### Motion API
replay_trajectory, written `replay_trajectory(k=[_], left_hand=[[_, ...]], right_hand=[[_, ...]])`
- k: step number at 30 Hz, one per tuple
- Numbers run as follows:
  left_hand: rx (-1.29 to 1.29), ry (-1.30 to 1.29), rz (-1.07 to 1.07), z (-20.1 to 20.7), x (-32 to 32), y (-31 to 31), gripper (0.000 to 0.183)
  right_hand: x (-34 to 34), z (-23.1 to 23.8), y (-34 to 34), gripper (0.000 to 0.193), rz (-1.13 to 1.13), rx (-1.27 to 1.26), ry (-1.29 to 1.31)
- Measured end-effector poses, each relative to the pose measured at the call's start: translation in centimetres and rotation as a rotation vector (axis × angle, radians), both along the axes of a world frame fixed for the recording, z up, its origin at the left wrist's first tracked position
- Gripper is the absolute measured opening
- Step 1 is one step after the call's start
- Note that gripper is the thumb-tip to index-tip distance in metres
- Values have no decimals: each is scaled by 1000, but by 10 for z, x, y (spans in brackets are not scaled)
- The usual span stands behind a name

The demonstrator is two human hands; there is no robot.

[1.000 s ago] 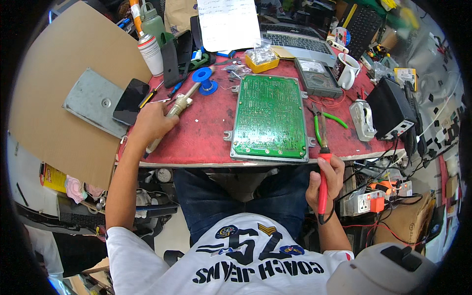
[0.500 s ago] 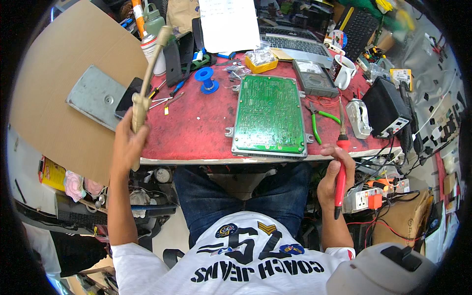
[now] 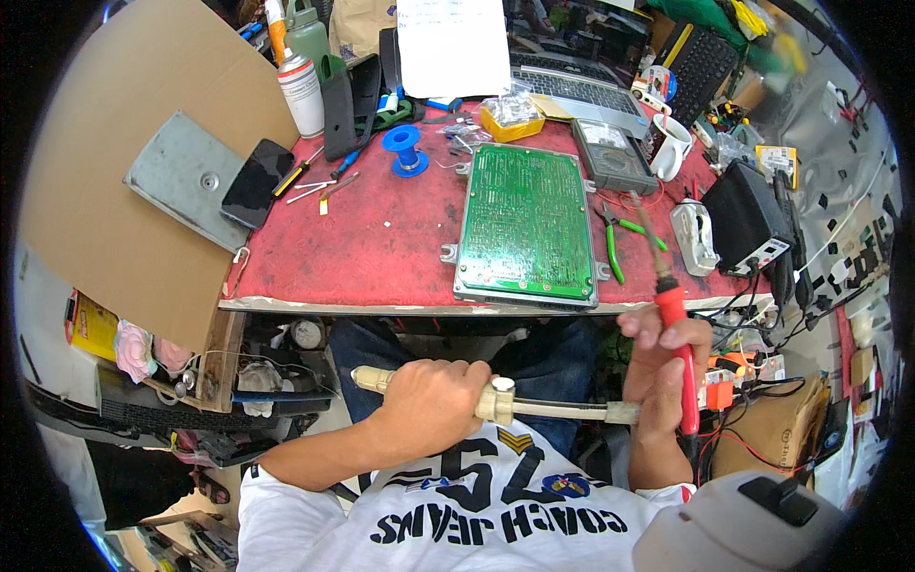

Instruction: The person uses a soldering iron and a desoldering pump to remove components from a green circuit board. They then place a new component onto the board and solder it in place. The person flips the board over to inspect the connections.

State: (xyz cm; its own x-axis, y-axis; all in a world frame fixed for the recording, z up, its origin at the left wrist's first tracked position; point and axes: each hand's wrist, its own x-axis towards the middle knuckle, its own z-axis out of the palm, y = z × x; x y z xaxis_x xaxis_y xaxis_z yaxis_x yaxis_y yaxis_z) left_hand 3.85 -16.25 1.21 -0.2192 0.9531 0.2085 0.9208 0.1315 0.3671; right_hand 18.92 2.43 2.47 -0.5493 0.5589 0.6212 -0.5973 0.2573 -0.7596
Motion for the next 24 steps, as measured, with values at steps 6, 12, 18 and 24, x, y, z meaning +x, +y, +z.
replay_trajectory(k=[6,12,18,24], left_hand=[[-21,54,-55,7,22,16,22],[-81,28,-108,2,40,33,17],[-214,-451,-117,5,-12,19,39],[363,-1381,-268,31,-73,-6,86]], right_hand=[[12,-5,-11,31,-116,67,62],[4,-23,-24,37,-87,82,-28],[-5,-17,36,72,-135,-180,-15],[-2,-30,43,38,-311,-7,-360]])
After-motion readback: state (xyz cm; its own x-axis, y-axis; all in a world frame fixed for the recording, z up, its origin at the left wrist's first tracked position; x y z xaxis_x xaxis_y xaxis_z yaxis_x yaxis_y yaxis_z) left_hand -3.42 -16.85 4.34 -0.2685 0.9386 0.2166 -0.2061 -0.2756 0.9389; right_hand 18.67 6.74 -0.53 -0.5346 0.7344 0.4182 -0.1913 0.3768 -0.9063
